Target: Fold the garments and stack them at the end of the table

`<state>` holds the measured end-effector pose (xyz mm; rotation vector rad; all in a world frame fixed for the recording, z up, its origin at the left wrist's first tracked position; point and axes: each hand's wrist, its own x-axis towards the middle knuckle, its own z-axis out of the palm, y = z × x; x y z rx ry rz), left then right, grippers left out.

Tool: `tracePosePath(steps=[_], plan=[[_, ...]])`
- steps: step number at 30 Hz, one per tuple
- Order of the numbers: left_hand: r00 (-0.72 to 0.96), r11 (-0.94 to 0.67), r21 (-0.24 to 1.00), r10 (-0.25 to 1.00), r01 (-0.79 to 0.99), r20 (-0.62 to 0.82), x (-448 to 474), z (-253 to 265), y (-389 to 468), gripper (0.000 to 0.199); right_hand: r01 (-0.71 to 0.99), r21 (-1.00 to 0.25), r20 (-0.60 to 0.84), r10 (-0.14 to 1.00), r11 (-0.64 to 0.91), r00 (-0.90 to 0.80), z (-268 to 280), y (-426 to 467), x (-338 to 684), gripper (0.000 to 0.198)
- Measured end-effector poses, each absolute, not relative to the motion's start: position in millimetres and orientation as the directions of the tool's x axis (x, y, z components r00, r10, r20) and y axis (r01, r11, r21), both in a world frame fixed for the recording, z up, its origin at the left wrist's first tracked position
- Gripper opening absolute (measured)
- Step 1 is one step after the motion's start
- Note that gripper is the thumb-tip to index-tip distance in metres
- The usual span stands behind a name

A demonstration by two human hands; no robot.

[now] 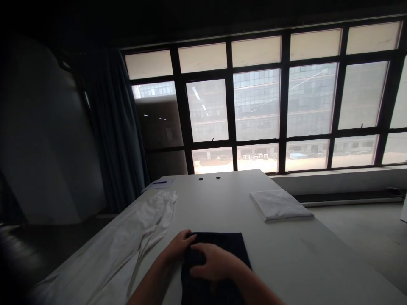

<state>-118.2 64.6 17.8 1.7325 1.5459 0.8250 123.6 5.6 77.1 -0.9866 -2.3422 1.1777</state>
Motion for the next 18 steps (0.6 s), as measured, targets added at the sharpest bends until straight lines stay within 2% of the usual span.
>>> tracePosePath(steps=[2, 4, 6, 11, 18], plan=[[0.093, -0.085, 0.803, 0.995, 0.589, 0.037, -120, 13, 67, 0.054, 0.555, -0.746, -0.005, 0.83, 0.368, -0.558, 78, 34, 149, 0.05], [0.08, -0.088, 0.796, 0.996, 0.599, 0.05, -122, 9, 69, 0.055, 0.704, -0.629, 0.12, 0.936, 0.331, -0.332, 72, 63, 177, 0.031], [0.058, -0.089, 0.787, 0.996, 0.611, 0.067, -122, 6, 72, 0.054, 0.768, -0.582, 0.15, 0.964, 0.267, -0.221, 59, 86, 202, 0.03], [0.009, -0.08, 0.755, 0.995, 0.651, 0.097, -122, 0, 76, 0.045, 0.827, -0.519, 0.141, 0.976, 0.214, -0.164, 21, 105, 233, 0.032], [-0.024, -0.063, 0.686, 0.993, 0.725, 0.116, -117, 3, 72, 0.03, 0.841, -0.478, 0.169, 0.966, 0.253, -0.194, 3, 103, 233, 0.027]])
